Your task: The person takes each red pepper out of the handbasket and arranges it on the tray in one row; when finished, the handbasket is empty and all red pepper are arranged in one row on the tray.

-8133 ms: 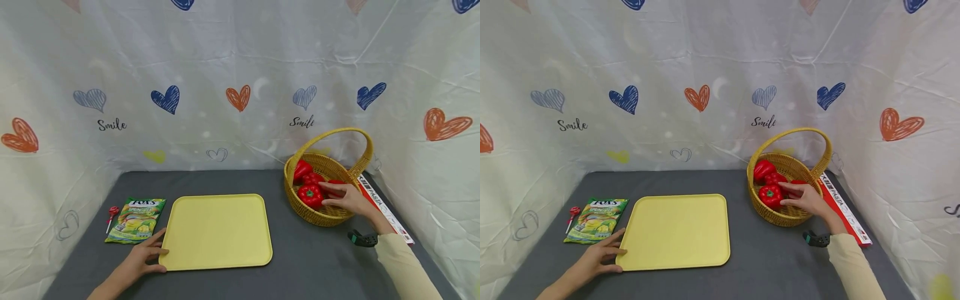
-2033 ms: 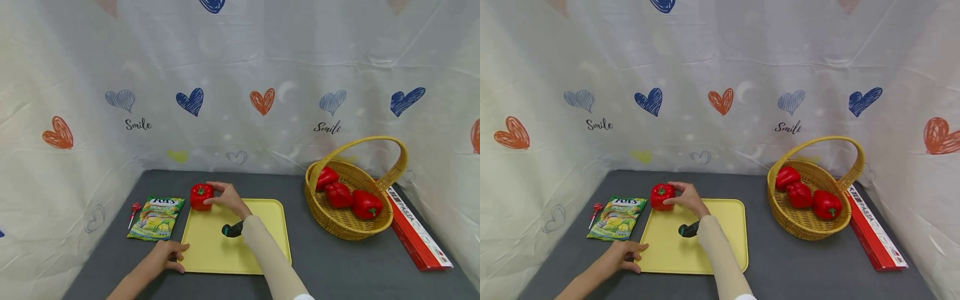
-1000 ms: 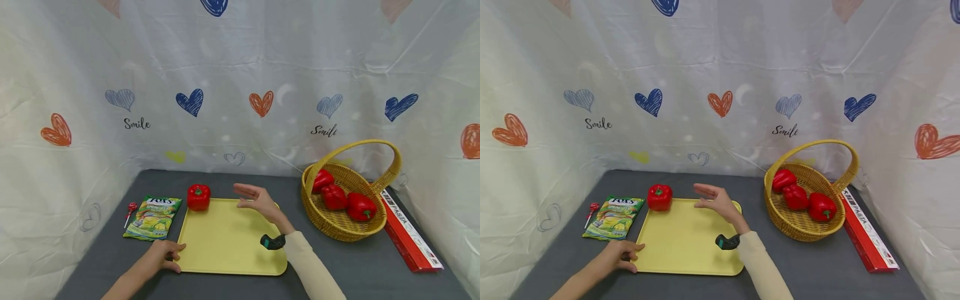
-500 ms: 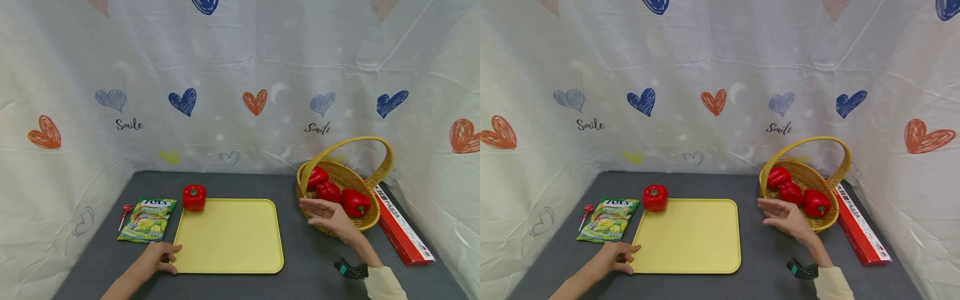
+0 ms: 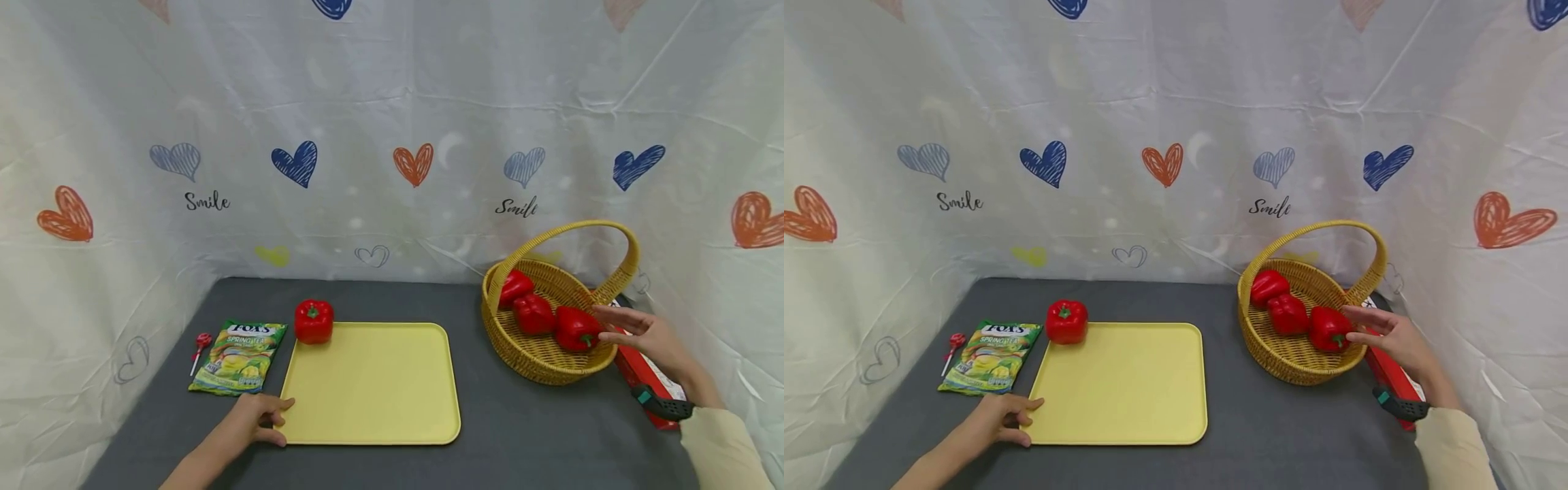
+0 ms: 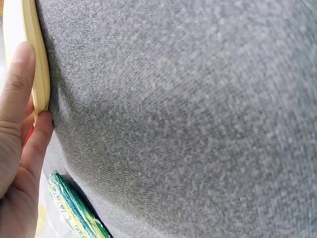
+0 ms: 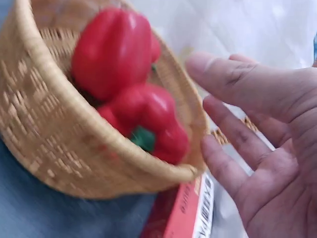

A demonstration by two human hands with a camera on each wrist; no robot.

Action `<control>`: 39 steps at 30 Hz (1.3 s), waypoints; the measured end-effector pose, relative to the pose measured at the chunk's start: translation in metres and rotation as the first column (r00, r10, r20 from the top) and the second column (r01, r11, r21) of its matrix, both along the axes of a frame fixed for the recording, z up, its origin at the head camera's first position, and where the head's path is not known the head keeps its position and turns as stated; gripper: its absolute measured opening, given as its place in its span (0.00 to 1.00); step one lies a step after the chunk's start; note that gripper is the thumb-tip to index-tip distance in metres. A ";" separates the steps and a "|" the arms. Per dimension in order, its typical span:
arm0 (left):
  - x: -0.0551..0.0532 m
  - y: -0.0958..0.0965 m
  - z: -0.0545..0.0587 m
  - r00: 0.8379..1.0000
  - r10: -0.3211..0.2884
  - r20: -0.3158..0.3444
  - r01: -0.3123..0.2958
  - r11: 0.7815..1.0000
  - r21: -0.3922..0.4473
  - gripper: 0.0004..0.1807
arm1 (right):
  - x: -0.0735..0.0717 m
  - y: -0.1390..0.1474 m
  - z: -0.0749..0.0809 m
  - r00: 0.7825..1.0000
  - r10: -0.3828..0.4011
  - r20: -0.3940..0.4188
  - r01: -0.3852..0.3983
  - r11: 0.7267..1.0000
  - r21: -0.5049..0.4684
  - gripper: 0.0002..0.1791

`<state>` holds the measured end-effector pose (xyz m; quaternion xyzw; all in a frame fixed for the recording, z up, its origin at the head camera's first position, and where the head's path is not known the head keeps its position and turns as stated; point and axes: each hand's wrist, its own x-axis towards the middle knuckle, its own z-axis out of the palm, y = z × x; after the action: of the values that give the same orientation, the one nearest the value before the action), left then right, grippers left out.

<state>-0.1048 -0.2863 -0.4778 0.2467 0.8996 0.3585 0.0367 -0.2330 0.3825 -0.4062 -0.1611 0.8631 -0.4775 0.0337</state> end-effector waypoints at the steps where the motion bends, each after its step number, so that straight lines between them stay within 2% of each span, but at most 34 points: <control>1: 0.000 0.000 0.000 1.000 0.000 0.000 0.000 1.000 -0.001 0.34 | -0.002 0.003 0.001 1.000 -0.007 0.000 0.007 0.999 0.050 0.26; 4: -0.002 0.000 0.000 1.000 0.009 0.020 -0.009 1.000 -0.008 0.31 | -0.009 0.007 0.003 0.999 -0.008 0.043 0.002 0.988 0.151 0.28; 6: -0.003 0.001 0.001 0.999 0.015 0.033 -0.015 1.000 -0.013 0.31 | -0.013 0.007 0.004 0.996 0.010 0.088 -0.023 0.988 0.153 0.29; 8: -0.004 0.001 0.001 0.999 0.016 0.027 -0.016 1.000 -0.018 0.30 | -0.015 0.007 0.004 0.992 0.042 0.122 -0.056 0.992 0.112 0.28; 10: -0.005 0.002 0.001 1.000 0.016 0.019 -0.016 1.000 -0.023 0.25 | -0.016 0.008 0.004 0.990 0.091 0.107 -0.099 0.993 0.071 0.26; 11: -0.005 0.002 0.002 1.000 0.019 0.021 -0.018 1.000 -0.023 0.26 | -0.017 0.007 0.004 0.991 0.102 0.086 -0.109 0.991 0.075 0.25; 13: -0.005 0.002 0.002 1.000 0.017 0.017 -0.017 1.000 -0.020 0.25 | -0.020 0.005 0.006 0.993 0.113 0.012 -0.114 0.982 0.150 0.24; 15: -0.005 0.002 0.002 1.000 0.015 0.015 -0.014 1.000 -0.015 0.25 | -0.023 0.001 0.009 0.989 0.133 -0.064 -0.111 0.956 0.271 0.23; 18: -0.005 0.002 0.002 1.000 0.011 0.009 -0.011 1.000 -0.011 0.30 | -0.028 -0.006 0.014 0.972 0.198 -0.127 -0.123 0.888 0.443 0.26; 21: -0.004 0.004 0.003 1.000 0.013 0.014 -0.013 1.000 -0.015 0.21 | -0.033 -0.012 0.015 0.953 0.289 -0.093 -0.198 0.824 0.531 0.30; 23: -0.004 0.005 0.003 1.000 0.018 0.024 -0.018 1.000 -0.014 0.16 | -0.036 -0.014 0.015 0.944 0.324 -0.067 -0.233 0.793 0.562 0.33; 25: -0.003 0.005 0.002 1.000 0.020 0.024 -0.019 1.000 -0.015 0.17 | -0.039 -0.015 0.015 0.933 0.356 -0.053 -0.261 0.770 0.582 0.35; 30: -0.003 0.003 0.001 1.000 0.014 -0.003 -0.014 1.000 -0.018 0.16 | -0.046 -0.017 0.012 0.892 0.432 -0.130 -0.256 0.722 0.643 0.35; 33: -0.002 0.002 0.001 1.000 0.017 0.003 -0.017 1.000 -0.025 0.19 | -0.049 -0.020 0.011 0.877 0.460 -0.137 -0.252 0.684 0.685 0.36; 37: -0.001 0.002 0.001 0.999 0.031 0.031 -0.030 0.999 -0.028 0.30 | -0.051 -0.024 0.011 0.872 0.472 -0.128 -0.243 0.646 0.724 0.38; 39: -0.001 0.002 0.002 0.999 0.037 0.038 -0.036 0.999 -0.025 0.33 | -0.051 -0.024 0.010 0.869 0.474 -0.139 -0.239 0.651 0.721 0.36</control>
<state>-0.1055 -0.2846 -0.4762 0.2231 0.9073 0.3527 0.0504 -0.2844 0.3587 -0.3959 -0.3801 0.9205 -0.0776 0.0466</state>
